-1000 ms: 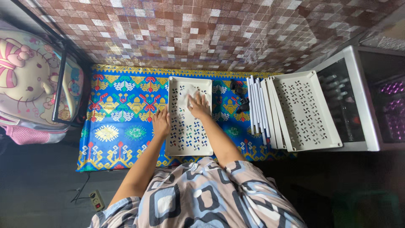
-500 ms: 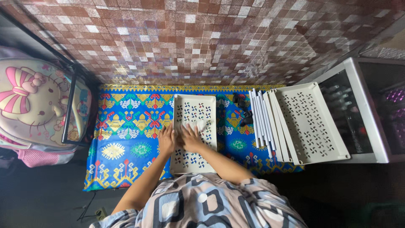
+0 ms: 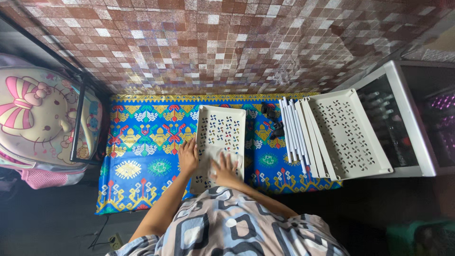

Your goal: The person assembles a white plastic shelving unit by inserting vertical rods into side panels and attaching perforated shelves. They repeatedly insert and remove rods to align the structure, then place shelves into the frame. The task is performed on a patterned mat in a tiled room.

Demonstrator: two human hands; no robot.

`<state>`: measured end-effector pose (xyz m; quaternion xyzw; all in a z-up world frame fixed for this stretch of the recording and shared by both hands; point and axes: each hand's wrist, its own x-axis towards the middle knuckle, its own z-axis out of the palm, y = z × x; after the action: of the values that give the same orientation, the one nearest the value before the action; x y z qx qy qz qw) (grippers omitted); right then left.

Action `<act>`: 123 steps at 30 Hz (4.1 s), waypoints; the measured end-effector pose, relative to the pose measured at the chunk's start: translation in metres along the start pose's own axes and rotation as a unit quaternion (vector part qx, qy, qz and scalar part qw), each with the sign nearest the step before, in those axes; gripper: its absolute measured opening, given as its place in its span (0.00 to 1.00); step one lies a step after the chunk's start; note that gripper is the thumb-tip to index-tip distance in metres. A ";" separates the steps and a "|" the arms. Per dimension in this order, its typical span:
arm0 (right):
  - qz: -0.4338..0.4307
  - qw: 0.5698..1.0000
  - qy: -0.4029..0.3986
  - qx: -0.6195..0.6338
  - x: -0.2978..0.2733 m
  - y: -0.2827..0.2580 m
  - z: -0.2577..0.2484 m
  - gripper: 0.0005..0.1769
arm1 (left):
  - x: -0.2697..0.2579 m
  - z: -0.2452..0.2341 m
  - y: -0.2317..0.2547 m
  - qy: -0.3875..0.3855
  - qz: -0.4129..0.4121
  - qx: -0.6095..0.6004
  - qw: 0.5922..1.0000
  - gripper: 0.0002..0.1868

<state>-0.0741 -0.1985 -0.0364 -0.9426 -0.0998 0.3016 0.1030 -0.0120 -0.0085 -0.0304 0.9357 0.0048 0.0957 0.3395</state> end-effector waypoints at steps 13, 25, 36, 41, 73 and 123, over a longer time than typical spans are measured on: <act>-0.033 0.978 0.205 0.025 0.058 0.051 -0.051 0.41 | -0.114 -0.035 0.079 -0.246 0.357 -0.017 0.901 0.39; -0.258 0.690 0.140 0.661 -0.090 0.111 -0.183 0.23 | -0.119 -0.033 0.134 -0.087 0.244 -0.106 0.960 0.12; -0.327 0.875 0.236 0.267 -0.148 0.018 -0.115 0.40 | -0.118 -0.035 0.171 0.218 -0.090 -0.526 0.817 0.23; -0.044 0.949 0.210 0.233 0.031 0.026 -0.134 0.37 | -0.132 -0.018 0.177 0.189 -0.119 -0.501 0.836 0.22; -0.250 0.866 0.158 0.404 -0.054 0.050 -0.026 0.37 | -0.101 -0.040 0.205 0.116 -0.120 -0.540 0.825 0.21; -0.147 0.865 0.179 0.446 -0.083 0.122 -0.070 0.13 | -0.070 -0.158 -0.028 0.395 -0.110 -0.761 0.503 0.50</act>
<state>-0.0840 -0.3459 0.0340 -0.8083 -0.0717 0.1217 0.5715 -0.1084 0.1078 0.0585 0.1743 0.1666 0.3837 0.8914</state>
